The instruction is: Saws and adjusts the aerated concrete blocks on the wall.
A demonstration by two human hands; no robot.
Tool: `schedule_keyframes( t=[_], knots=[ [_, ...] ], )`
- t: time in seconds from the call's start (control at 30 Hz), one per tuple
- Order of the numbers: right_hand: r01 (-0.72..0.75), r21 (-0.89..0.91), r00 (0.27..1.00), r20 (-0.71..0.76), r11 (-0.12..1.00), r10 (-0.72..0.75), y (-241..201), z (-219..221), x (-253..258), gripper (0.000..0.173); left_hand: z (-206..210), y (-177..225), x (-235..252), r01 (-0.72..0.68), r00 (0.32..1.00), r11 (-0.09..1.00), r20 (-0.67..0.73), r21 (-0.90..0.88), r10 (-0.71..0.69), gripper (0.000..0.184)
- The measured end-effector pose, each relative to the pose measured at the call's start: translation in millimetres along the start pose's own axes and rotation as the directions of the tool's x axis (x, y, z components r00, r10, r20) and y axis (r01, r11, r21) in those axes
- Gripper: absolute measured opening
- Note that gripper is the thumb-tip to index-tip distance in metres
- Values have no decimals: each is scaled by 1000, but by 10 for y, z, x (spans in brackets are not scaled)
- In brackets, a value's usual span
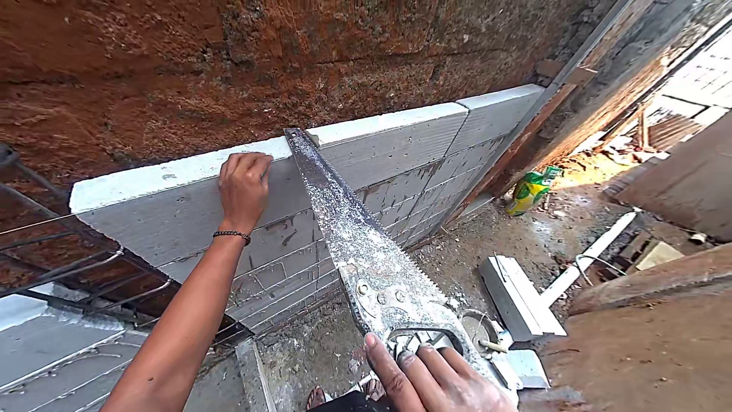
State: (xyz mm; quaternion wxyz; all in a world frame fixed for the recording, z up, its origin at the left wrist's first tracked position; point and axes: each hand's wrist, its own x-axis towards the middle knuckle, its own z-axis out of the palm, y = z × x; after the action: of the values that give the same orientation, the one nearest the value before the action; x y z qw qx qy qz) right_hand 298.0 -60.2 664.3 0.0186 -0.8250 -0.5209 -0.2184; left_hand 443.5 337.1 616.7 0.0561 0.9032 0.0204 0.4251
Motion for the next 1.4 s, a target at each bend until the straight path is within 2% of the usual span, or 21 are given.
schedule_keyframes(
  t=[0.1,0.37,0.57,0.67,0.8,0.97,1.13,1.33,1.4],
  knots=[
    [10,-6,1000,10,1000,-10,12,-86,58,41,92,-73,57,33,999,999,-38,-13,-34,27],
    [-26,8,1000,2,1000,26,8,-192,137,41,101,-75,84,66,998,996,-13,-61,-67,29],
    [-18,4,999,38,1000,18,50,-274,156,41,203,-148,18,-4,993,998,-121,69,13,28],
    [-3,0,999,40,1000,3,52,-253,204,42,216,-117,-29,-33,994,985,-94,170,50,28],
    [4,-11,999,52,1000,-3,59,-278,225,41,264,-145,-28,-46,986,984,-152,171,72,26],
    [-15,13,998,53,1000,14,18,-357,291,40,260,-119,-10,-23,986,987,-159,156,49,25],
    [-15,12,998,59,1000,14,10,-352,308,40,344,-168,-10,-67,969,956,-210,285,130,22],
    [-20,21,998,68,1000,19,-5,-360,331,41,382,-105,-22,-61,971,936,-197,346,136,21],
    [-23,21,998,62,1000,22,-15,-369,352,41,391,-31,-143,-78,981,940,-143,333,132,22]
  ],
)
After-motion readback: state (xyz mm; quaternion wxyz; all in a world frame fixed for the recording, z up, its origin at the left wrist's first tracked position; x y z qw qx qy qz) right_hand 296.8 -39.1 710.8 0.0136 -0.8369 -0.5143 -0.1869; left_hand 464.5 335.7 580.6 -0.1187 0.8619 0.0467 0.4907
